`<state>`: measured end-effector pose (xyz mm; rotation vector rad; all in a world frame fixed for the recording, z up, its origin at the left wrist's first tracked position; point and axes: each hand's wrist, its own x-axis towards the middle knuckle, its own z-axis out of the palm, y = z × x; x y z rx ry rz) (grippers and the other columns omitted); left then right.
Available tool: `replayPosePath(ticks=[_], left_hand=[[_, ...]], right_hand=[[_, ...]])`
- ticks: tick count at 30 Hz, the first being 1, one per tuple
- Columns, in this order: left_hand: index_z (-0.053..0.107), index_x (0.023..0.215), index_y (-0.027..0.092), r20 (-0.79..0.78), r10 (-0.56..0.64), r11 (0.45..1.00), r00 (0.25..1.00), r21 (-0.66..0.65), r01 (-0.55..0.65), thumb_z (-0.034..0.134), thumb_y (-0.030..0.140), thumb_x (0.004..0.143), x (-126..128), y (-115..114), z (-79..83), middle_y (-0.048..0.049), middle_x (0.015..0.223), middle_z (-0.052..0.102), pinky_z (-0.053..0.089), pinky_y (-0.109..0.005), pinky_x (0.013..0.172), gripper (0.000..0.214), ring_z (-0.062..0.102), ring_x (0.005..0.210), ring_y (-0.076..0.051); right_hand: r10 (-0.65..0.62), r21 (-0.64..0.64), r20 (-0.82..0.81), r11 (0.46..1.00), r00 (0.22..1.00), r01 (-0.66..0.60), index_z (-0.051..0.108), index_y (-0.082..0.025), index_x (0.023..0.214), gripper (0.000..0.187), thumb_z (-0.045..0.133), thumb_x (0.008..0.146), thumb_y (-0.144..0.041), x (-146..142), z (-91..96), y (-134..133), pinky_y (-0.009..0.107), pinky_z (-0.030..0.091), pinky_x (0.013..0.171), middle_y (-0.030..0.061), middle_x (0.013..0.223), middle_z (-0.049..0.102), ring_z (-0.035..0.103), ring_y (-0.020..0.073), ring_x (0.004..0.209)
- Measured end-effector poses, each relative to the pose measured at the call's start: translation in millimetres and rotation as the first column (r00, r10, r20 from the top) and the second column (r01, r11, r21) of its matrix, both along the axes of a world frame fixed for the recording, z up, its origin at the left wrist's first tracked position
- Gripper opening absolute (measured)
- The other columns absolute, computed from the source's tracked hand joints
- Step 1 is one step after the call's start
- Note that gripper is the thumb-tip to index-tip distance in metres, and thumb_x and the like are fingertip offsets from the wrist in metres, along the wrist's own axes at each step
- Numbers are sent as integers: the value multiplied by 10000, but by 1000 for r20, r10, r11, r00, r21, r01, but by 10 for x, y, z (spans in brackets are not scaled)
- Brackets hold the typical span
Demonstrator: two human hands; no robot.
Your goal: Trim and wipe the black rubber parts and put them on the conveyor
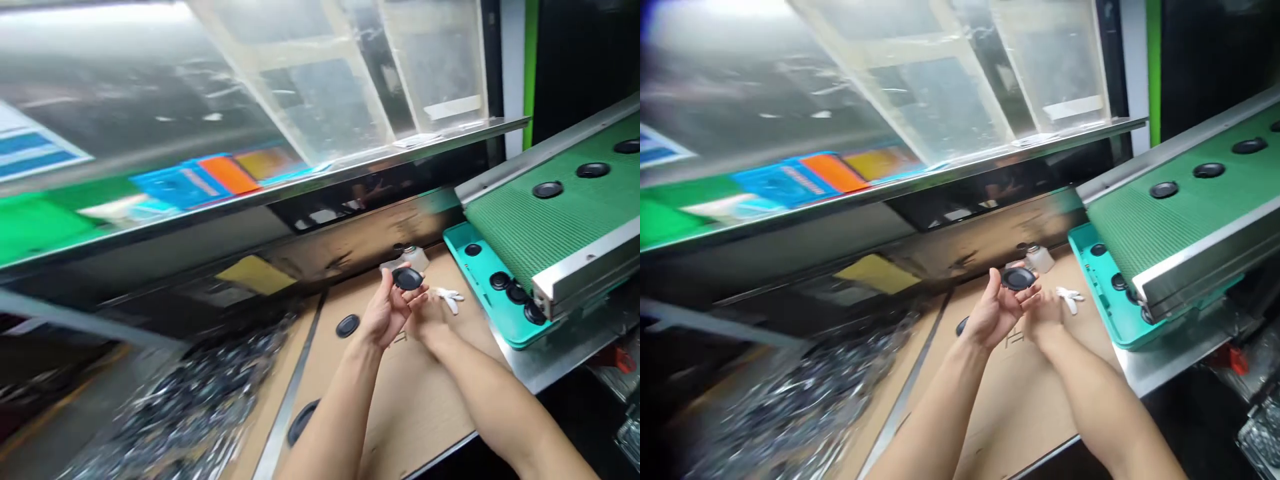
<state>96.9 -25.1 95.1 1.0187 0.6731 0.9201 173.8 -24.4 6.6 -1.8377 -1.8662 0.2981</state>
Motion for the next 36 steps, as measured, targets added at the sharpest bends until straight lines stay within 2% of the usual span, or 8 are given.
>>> replayPosePath(ticks=[5,10,13,17,20,29,33,36], left_hand=[[583,1325,214,225,171,959,959,-263,-109,450,431,1010,-835,54,-554,-127,1147,699,572,-295,739,406,695,913,-189],[618,1274,190,383,239,925,892,-369,-89,424,222,981,-989,159,-843,-129,1205,687,567,-379,898,353,681,1085,-226],[644,1223,166,411,237,924,880,-375,-74,456,194,951,-935,214,-889,-121,1191,697,550,-399,964,332,681,1084,-216],[658,1149,159,415,212,931,885,-361,-54,485,356,969,-915,222,-938,-141,1196,701,531,-446,1002,319,681,1103,-256],[655,1162,157,402,200,936,893,-347,-54,540,430,954,-886,196,-971,-147,1184,704,526,-424,1009,362,687,1098,-266],[651,1183,141,428,176,912,887,-409,17,455,221,949,-939,223,-817,-134,1080,720,574,-343,730,316,700,948,-230],[636,1225,172,447,81,943,891,-325,77,554,227,922,-1014,175,-758,-120,1112,705,556,-301,677,318,698,901,-204],[615,1161,217,334,113,963,936,-268,-21,686,274,883,-1008,157,-782,-52,976,696,489,-213,542,293,669,702,-137]], right_hand=[[-50,38,34,998,998,48,656,-158,1167,301,478,957,-279,11,-19,15,417,405,983,157,1165,650,535,291,1134],[-112,221,-209,962,972,158,615,-171,1294,379,496,979,-347,-100,54,21,339,385,1037,109,1231,649,526,232,1151],[-3,304,-189,951,982,61,620,-190,1311,386,505,979,-349,-327,74,-105,332,385,1042,89,1305,630,506,228,1161],[143,301,34,942,989,-147,639,-260,1318,378,480,986,-349,-619,52,-298,395,391,999,66,1419,573,478,272,1159],[124,278,90,950,988,-145,647,-260,1319,385,470,990,-352,-680,48,-297,426,395,985,84,1404,588,486,288,1147],[-34,271,-462,946,886,178,690,-196,1212,451,524,946,-520,-285,109,-25,381,506,939,104,1156,720,618,246,1092],[104,312,-482,948,870,60,710,-212,1182,422,580,911,-508,-210,202,-30,383,511,965,90,1191,715,622,238,1121],[222,367,-409,928,885,-64,723,-247,1159,336,597,913,-440,-190,285,-67,396,482,1037,76,1304,675,582,227,1228]])
